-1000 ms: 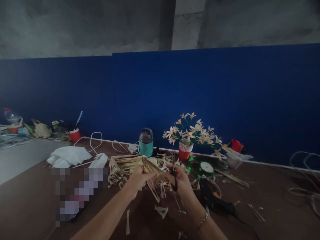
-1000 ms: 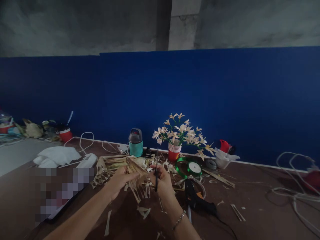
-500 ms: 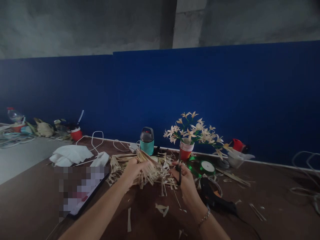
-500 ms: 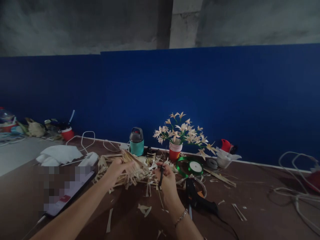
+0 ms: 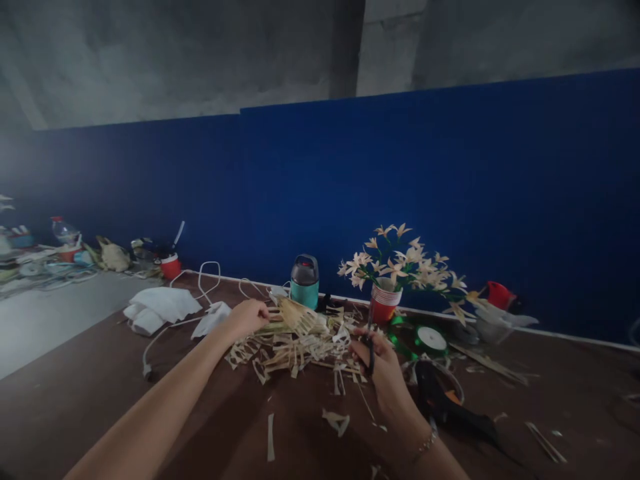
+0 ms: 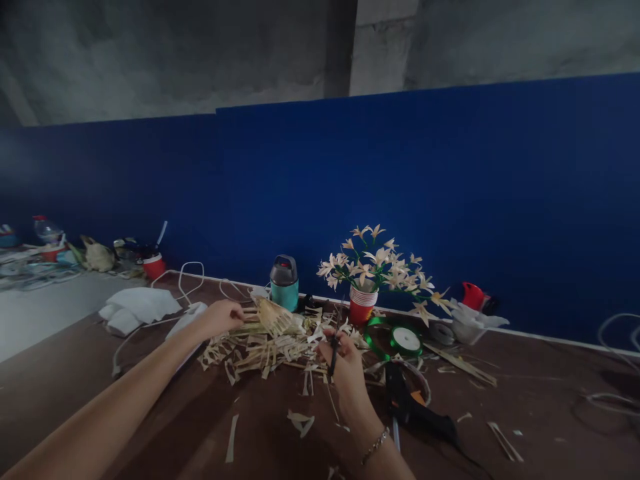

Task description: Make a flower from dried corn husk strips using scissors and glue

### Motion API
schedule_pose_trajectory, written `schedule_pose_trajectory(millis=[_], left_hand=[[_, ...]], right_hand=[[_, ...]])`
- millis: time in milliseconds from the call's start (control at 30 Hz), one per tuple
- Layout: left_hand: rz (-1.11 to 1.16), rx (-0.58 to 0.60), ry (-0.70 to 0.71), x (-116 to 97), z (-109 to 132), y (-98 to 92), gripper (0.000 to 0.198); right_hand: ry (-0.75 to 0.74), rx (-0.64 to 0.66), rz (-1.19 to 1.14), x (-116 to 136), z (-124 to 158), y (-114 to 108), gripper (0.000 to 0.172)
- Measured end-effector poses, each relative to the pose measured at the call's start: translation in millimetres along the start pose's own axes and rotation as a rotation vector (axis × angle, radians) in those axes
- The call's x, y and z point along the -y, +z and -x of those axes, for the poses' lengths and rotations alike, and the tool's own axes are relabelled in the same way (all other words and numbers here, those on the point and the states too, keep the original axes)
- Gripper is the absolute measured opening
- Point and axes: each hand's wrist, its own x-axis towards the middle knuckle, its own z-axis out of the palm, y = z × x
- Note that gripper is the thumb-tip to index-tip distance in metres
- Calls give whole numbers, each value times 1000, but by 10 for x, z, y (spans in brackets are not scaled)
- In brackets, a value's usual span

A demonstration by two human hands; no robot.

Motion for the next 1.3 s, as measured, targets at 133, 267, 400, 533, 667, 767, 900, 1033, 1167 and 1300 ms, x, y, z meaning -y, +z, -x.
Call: schedule_pose_trajectory(millis=[133,267,400,533,667,767,900,1033,1167,1300], left_hand=[[-153,84,138,-12,142,118,15],[-253,53,250,-54,198,302,21],[-235,23,307,-77,189,368,24],[-50,-18,222,-90,140,335,7],[103,48,107,-130,118,325,23],[457,152,-59,-173,136,331,24],[630,200,-116,-228,168,320,21],[629,208,-113,-291,187,307,21],[507,180,-85,-319,156,292,22],[293,85,-69,-225,77,237,29]], right_hand=[[4,25,-2,6,16,19,32],[8,30,2,37,41,32,32],[17,33,20,34,49,25,31],[27,45,16,20,41,26,30],[31,52,-19,13,46,37,32],[39,67,-25,7,50,37,35],[49,73,2,13,47,34,36],[72,67,37,19,56,37,37],[71,93,26,6,63,37,37],[69,98,35,11,62,35,38]])
